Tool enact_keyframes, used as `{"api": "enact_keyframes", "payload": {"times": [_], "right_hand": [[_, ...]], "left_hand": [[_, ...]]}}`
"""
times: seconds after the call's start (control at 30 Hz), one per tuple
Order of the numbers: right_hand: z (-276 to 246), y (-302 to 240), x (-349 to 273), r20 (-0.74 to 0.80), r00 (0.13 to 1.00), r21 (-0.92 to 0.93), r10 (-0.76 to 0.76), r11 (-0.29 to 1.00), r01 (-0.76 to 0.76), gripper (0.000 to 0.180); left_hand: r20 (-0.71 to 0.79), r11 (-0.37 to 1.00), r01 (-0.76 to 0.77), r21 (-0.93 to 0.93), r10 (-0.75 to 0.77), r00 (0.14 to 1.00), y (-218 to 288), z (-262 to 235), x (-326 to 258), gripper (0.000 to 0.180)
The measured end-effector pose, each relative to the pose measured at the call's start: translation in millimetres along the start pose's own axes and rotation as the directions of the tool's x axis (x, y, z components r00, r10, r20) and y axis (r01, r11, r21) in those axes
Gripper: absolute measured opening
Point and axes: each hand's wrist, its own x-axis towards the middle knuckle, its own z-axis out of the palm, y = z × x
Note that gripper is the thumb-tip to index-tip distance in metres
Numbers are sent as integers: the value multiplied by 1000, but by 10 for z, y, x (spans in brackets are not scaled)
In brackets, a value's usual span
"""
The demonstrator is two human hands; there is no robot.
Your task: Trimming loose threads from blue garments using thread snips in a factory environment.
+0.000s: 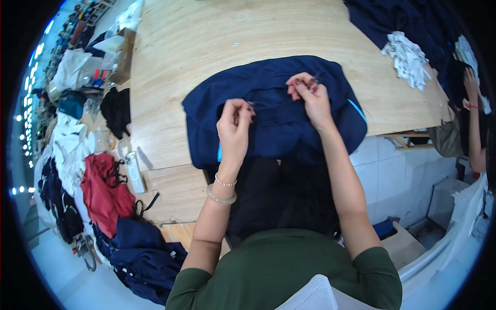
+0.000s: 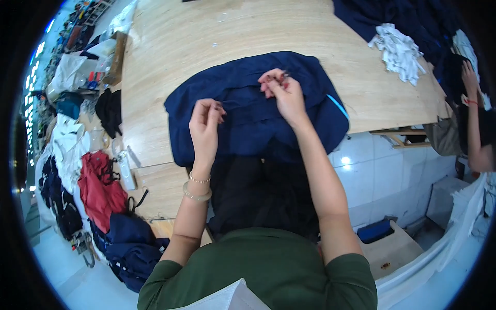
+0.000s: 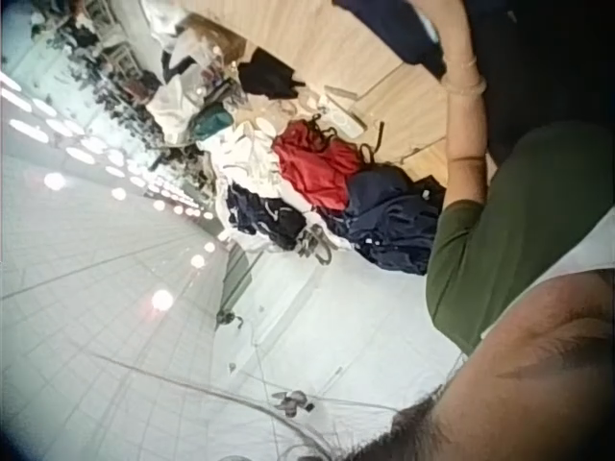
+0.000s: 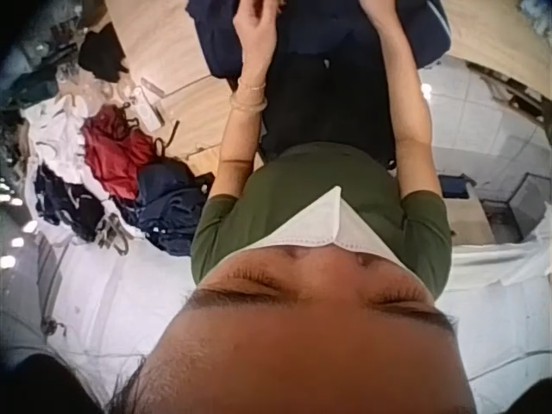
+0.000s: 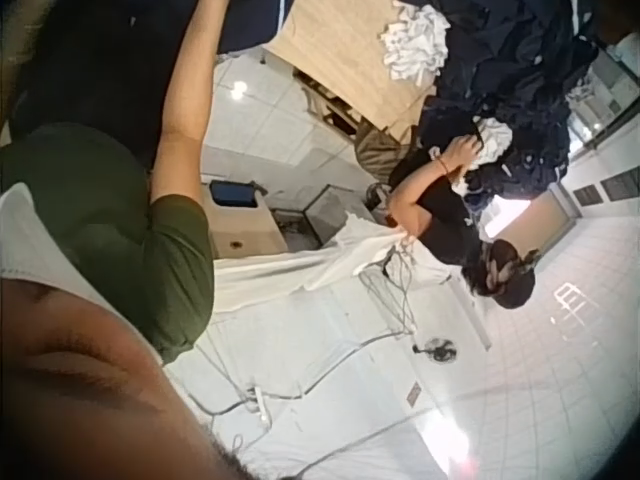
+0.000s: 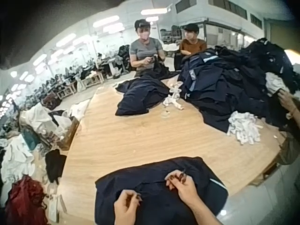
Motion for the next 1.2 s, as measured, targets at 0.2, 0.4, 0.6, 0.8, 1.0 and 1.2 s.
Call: {"api": "enact_keyframes", "payload": {"times": [0.2,0.4,0.6,0.8,1.0,1.2], "right_hand": [[15,11,12,-23,1000,-10,-1,1000,1,17],[74,24,23,29,999,43,15,999,-16,17],[-6,-37,14,1,1000,23,26,999,-26,17],[26,-5,30,13,999,44,29,999,-30,17],[38,-40,22,7,1000,37,25,999,-26,19],[11,-54,22,11,999,6,37,999,-37,19]], "left_hand": [[-87,697,-121,706,255,963,-175,557,-120,26],[26,943,194,270,-208,978,-127,141,38,7],[105,812,252,-526,-232,967,-130,-67,147,7],[266,872,-341,350,257,929,-113,40,10,38],[115,924,-213,316,185,976,-204,79,45,15],[-22,943,-235,236,247,969,10,-49,118,17]]}}
